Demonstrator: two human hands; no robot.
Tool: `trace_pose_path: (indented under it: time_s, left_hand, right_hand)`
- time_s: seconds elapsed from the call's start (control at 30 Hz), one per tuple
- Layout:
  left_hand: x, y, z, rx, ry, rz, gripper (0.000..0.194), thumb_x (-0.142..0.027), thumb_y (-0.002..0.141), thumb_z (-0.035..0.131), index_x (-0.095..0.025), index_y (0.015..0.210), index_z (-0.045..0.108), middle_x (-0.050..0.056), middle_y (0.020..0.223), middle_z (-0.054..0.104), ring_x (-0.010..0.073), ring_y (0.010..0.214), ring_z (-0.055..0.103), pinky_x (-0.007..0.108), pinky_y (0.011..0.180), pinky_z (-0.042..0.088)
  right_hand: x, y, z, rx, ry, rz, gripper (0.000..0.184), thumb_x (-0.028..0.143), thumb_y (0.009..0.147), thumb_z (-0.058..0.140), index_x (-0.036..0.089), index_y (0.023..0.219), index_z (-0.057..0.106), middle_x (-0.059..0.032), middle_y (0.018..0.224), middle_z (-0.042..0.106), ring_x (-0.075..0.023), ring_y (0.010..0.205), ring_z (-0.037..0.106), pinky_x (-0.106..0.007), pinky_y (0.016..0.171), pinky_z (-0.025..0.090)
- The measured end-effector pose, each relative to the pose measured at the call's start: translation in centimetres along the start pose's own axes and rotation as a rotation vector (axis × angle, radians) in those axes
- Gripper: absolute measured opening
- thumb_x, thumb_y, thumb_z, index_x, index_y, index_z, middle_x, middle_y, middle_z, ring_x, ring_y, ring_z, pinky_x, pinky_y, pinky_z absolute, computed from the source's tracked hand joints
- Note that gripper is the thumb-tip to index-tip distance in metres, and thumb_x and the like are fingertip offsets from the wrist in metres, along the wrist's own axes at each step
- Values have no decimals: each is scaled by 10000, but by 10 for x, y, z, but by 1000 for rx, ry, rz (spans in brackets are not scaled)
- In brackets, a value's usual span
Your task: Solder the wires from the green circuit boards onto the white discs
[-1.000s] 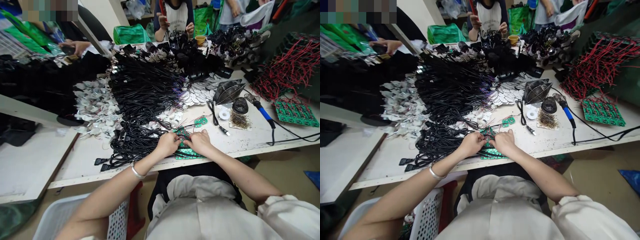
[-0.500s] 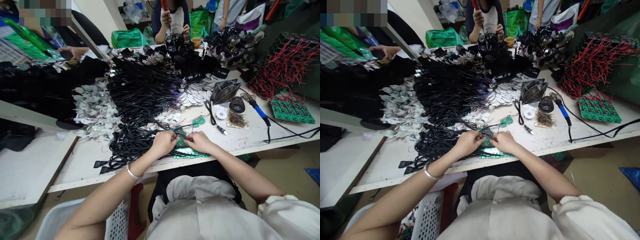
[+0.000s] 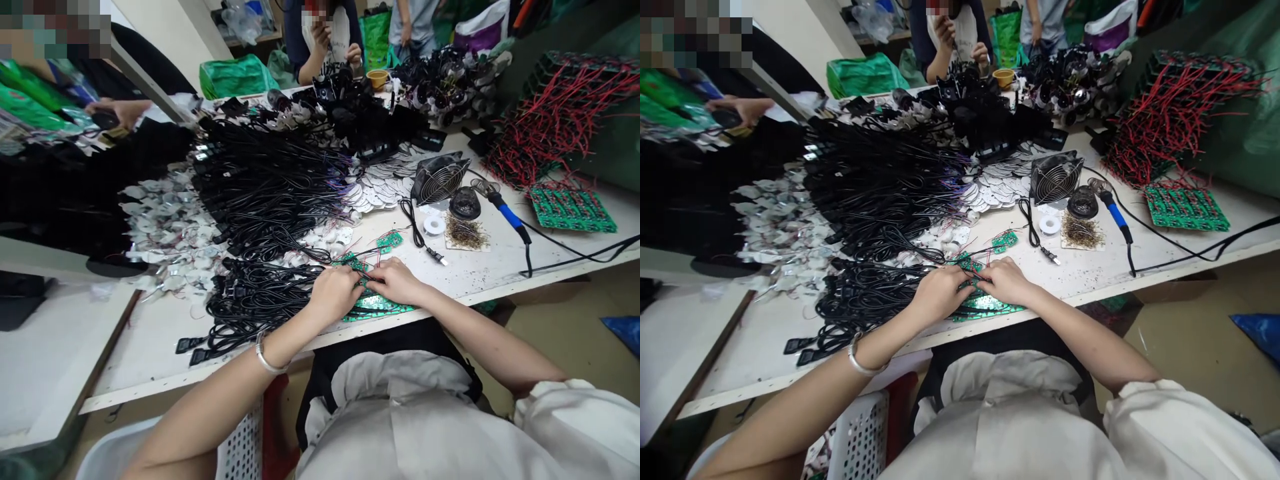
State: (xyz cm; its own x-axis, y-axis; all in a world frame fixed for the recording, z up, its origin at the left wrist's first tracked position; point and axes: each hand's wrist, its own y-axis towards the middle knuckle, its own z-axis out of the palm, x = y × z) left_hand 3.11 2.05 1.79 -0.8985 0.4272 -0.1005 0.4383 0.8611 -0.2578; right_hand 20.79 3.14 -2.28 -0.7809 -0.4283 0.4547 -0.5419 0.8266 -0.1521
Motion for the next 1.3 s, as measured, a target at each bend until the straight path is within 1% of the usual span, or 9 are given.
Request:
trace_pose_path:
  time_s: [0.27,0.57,0.67,0.73,0.83,0.97,1.07,1.17,1.3]
  left_hand:
    - [-10,2,6,13,-38,-75,250,-277,959,525,-137,1001,727,124,1029,668,244,987,655,325,866,505]
    - [-27,12,-1,56,53,-103,268,-147,929,465,-93,1022,710,162,1048,682,281,999,677,348,834,516]
    - [-18,14,-3,79,28,-77,245,-204,930,506,-109,1008,718,151,1035,689,277,992,674,345,838,511]
    - [-5,13,-3,102,-42,-39,221,-280,911,582,-146,1009,728,117,994,695,258,954,669,334,830,508]
    - [12,12,-5,-9,-147,3,224,-335,896,634,-178,1021,733,85,959,681,233,926,644,330,837,499]
    - [11,15,-7,-214,-188,142,257,-342,928,603,-181,1097,710,92,1060,664,230,1032,596,352,942,463]
    - [-4,24,-7,-78,-76,239,318,-369,920,611,-193,1176,681,99,1155,661,268,1129,567,406,1001,423]
    - [-15,33,-7,83,43,232,324,-385,926,589,-179,1150,699,124,1114,680,305,1135,573,436,982,416]
    - [-12,38,-7,135,20,214,300,-389,923,589,-188,1094,731,132,1045,693,302,1075,603,418,932,432]
  right_hand:
    - [13,-1,-7,25,-26,117,276,350,979,514,217,1099,724,-95,1048,721,-220,1095,602,-350,945,327]
    - [21,8,-6,54,-77,203,291,270,951,471,148,971,735,-150,1063,734,-265,1063,646,-373,922,386]
    - [17,6,-9,76,-48,165,279,320,953,499,177,994,735,-118,1067,742,-245,1045,656,-335,890,415]
    - [11,0,-12,77,19,123,290,361,944,544,203,1127,705,-91,1105,739,-229,1044,660,-310,880,437]
    - [-3,-13,-15,-41,163,46,475,349,939,575,237,1398,530,-93,1254,678,-226,1139,625,-330,953,451]
    - [-22,-25,-13,-277,296,97,464,306,977,490,239,1436,480,-101,1328,609,-192,1145,607,-345,998,453]
    - [-26,-25,-11,-132,204,157,414,356,939,571,202,1323,592,-111,1242,647,-232,1146,594,-377,1006,439]
    - [-20,-22,-10,33,75,155,382,388,909,625,171,1223,657,-137,1179,653,-281,1172,551,-411,1008,415]
    - [-16,-21,-8,-3,77,124,270,325,912,630,150,1109,687,-123,1083,624,-248,1126,522,-356,983,408]
